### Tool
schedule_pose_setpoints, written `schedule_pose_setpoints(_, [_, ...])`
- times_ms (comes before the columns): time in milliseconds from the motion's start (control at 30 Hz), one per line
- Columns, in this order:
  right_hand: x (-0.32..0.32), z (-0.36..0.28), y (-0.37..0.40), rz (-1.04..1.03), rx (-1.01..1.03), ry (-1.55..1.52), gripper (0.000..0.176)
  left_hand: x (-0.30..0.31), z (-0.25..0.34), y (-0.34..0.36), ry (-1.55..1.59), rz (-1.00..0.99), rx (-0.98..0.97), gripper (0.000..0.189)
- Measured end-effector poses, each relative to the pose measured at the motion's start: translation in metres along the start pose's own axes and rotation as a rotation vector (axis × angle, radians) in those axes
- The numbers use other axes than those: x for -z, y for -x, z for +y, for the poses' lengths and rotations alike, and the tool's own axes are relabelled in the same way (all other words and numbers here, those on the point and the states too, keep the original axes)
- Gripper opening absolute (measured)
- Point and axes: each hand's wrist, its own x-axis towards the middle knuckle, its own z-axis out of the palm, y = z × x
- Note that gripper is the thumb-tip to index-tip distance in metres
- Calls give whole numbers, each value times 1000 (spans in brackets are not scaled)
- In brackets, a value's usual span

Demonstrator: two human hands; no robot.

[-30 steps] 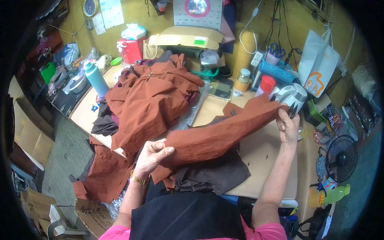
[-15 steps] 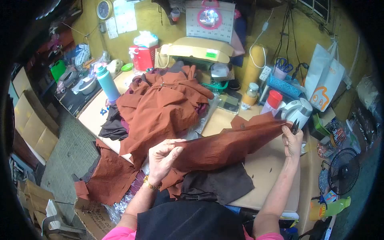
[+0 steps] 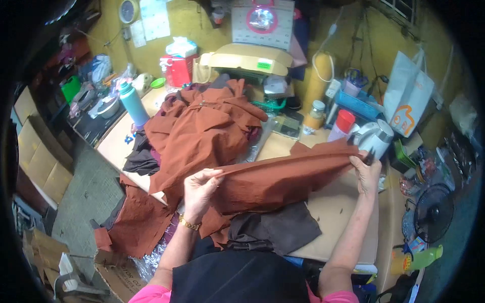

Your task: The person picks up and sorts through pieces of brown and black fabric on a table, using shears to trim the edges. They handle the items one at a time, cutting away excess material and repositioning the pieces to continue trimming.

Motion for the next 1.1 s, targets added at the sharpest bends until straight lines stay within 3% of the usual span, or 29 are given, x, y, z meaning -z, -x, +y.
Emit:
schedule_pose_setpoints(67, [5,5,-3,88,-28,209,29,7,-4,-3,-109,17,15,11])
schedule_pose_setpoints(200, [-15,-10,4,110,134,452,23,16,-10,-10,-233,70,-111,9])
schedule_pose_setpoints(333, [-36,-32,14,-14,202,297,16,24,-6,-12,-133,131,57,10])
schedule_pose_setpoints(600, [-34,-32,13,-29,99,266,23,40,-14,-12,-113,86,-81,8])
schedule_pose_setpoints(700, [-38,-47,18,-163,138,173,41,34,13,-5,-5,-34,-84,29])
schedule_pose_setpoints(733, [-28,-44,14,-329,122,330,31,26,32,-3,35,-82,-49,33])
schedule_pose_setpoints(800, [-34,-16,-2,-420,357,690,24,32,35,-9,-370,-201,53,35])
schedule_pose_setpoints(867, [-64,-25,2,-462,6,612,13,67,5,-21,-1150,-432,-398,31])
schedule_pose_setpoints(933, [-80,-4,-3,-575,111,282,17,80,-5,-12,-1181,-411,-391,32])
schedule_pose_setpoints(1000, [-104,-30,10,-612,-49,182,17,69,26,9,-231,-274,375,28])
schedule_pose_setpoints(1067, [-139,-52,22,-727,-28,8,12,104,22,23,131,-218,496,21])
schedule_pose_setpoints(1100, [-159,-57,24,-854,19,-129,15,124,28,34,220,-260,472,38])
